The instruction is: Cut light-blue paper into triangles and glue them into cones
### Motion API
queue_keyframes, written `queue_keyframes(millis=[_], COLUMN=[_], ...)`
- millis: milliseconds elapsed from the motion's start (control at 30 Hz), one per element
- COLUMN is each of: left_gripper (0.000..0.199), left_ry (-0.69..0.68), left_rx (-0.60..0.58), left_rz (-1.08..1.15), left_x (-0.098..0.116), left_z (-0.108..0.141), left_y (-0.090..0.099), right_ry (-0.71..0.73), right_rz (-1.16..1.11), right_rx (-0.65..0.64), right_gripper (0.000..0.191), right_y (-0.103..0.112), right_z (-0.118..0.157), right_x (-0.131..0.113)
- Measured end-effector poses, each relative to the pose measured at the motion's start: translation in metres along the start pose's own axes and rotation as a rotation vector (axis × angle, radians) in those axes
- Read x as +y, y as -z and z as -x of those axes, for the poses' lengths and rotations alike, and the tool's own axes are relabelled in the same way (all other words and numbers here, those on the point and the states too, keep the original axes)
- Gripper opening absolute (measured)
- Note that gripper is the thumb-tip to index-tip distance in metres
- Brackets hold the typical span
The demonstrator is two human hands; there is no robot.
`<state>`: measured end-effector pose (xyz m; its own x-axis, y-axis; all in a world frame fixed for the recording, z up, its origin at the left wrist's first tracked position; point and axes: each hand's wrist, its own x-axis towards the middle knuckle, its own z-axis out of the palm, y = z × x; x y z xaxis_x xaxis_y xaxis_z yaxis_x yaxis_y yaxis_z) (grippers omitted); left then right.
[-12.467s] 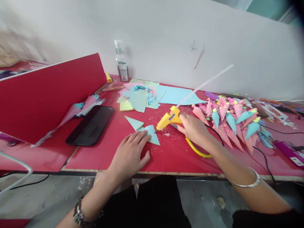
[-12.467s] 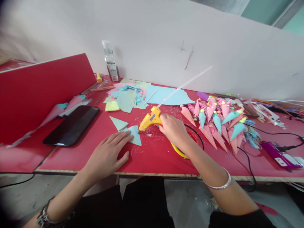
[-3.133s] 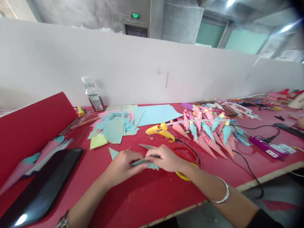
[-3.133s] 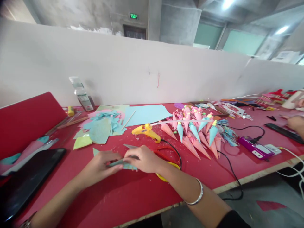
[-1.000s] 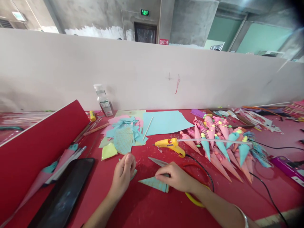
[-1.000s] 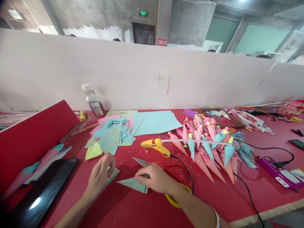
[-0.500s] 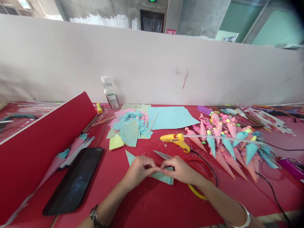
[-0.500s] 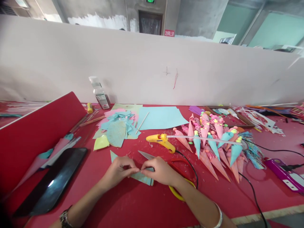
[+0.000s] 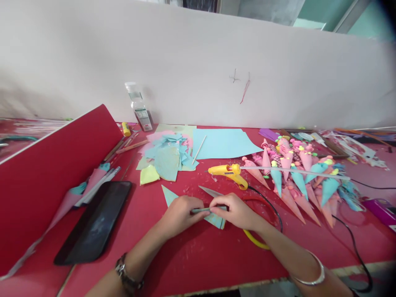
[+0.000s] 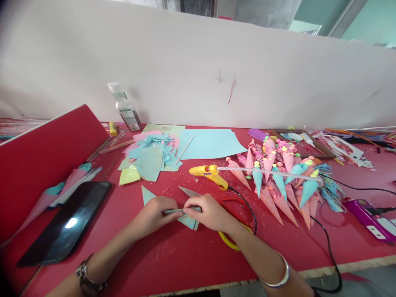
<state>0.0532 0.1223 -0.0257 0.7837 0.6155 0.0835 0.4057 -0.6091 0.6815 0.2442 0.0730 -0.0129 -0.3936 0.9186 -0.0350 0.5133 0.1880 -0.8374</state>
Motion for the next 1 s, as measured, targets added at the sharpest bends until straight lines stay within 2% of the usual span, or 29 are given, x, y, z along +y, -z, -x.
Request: queue_keyframes(millis=[133,333,500,667,1000], left_gripper=[0.039,0.043,0.045,0.047,0.049], left_ry=[-0.067,0.06,0.076,0.076,0.205], left_rx=[0.038,0.181,0.254,0.267,0.234], left_rz=[-0.002,0.054,0.1,0.124,0.313], left_x=[-0.004,-0.005,-0.008,-0.005,-0.004], left_z=[-0.001,-0.002,-0.002,-0.001,0.0], left_y=[0.001,0.009,0.009,0.011,0.012], right_ry=[0.009,-0.001,-0.007,0.007,-0.06], right_rz=[-0.028,-0.097,-0.101,-0.102,-0.2], right_rx=[0.014,0.053,0.057,0.058,-0.001], right_gripper=[0.022,0.022,0.024,0.022,0.024], right_y=[0.001,0.003,0.002,0.002,-0.003], right_z=[0.001,0.002,0.002,0.002,0.002], right_x=[-0.001,-0.002,-0.001,-0.001,0.004])
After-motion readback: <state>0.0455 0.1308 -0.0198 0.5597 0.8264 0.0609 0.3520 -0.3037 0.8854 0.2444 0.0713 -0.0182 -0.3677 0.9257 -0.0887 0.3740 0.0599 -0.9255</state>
